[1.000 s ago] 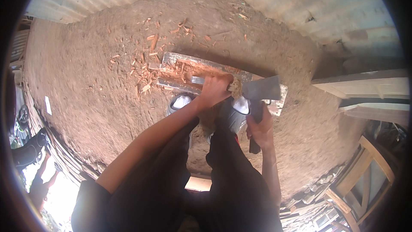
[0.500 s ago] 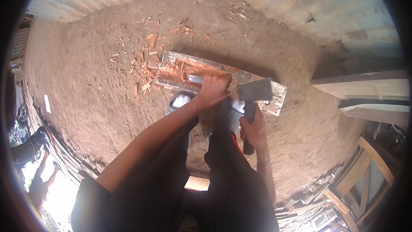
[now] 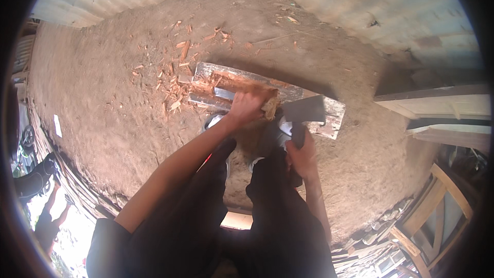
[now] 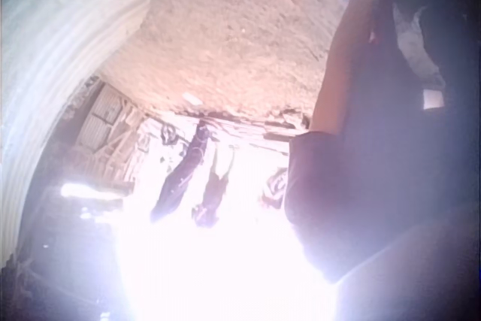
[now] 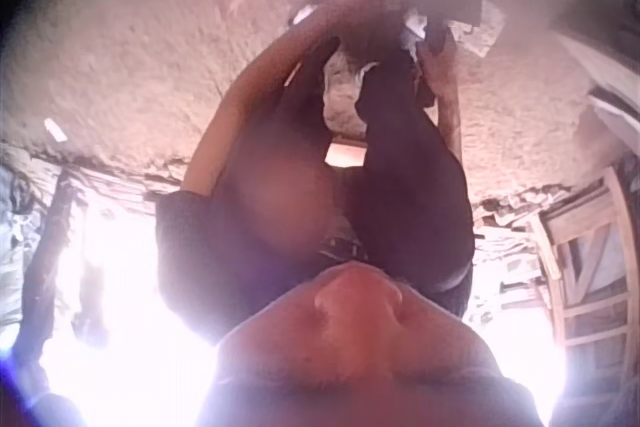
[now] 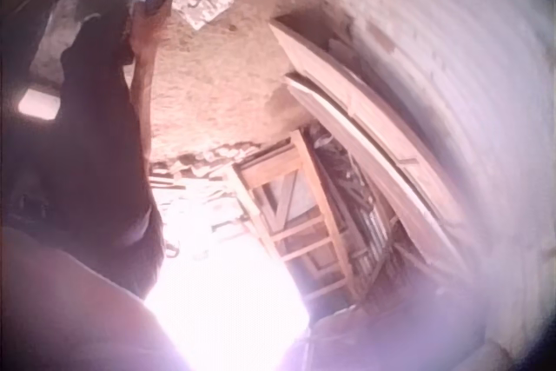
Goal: The person uses a chisel and a small axe to carve a rectangular piece of wood placed on the ground. They repeatedly strike the chisel with the axe to remove wood shavings and shape the wood.
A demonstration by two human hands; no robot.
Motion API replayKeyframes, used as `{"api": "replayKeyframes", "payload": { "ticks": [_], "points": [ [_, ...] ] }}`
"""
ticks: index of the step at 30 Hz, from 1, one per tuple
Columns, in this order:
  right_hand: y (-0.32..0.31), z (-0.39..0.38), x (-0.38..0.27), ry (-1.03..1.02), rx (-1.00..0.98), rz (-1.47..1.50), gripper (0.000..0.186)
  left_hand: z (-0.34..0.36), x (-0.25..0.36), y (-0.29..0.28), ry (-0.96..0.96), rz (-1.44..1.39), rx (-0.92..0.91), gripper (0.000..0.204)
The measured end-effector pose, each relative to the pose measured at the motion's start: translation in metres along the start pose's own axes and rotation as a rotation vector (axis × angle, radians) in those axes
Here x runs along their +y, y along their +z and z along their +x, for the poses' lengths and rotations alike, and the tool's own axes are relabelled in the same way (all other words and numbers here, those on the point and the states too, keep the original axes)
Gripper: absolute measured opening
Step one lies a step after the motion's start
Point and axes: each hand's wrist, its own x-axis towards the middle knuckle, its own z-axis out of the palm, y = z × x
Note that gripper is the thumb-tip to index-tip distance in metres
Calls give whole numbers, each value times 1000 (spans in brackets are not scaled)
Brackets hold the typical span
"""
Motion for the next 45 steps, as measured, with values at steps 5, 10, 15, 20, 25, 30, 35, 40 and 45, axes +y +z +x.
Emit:
{"api": "replayKeyframes", "payload": {
  "ticks": [5,10,15,20,25,30,35,40,45],
  "points": [
    [-6,-10,-11,-20,95,203,35,13,-2,-14,-63,-33,-153,44],
    [-14,-24,-18,-14,90,179,37,6,17,-5,138,-216,-57,25],
    [-15,-31,-24,2,57,130,38,11,26,-8,41,-132,-226,29],
    [-14,-32,-31,25,53,129,37,21,23,-19,8,-183,-176,30],
    [-16,-30,-38,35,89,157,35,15,21,-14,8,-136,-295,30],
    [-22,-31,-38,13,135,220,35,23,21,-21,-83,-166,-202,30],
    [7,-20,-18,-87,75,31,40,31,17,-21,-144,-171,-139,30],
    [4,-12,-33,-54,101,104,37,26,15,-18,-176,-148,-132,36],
    [21,0,-22,-112,54,87,33,24,14,-18,-178,-159,-132,41]
  ]
}}
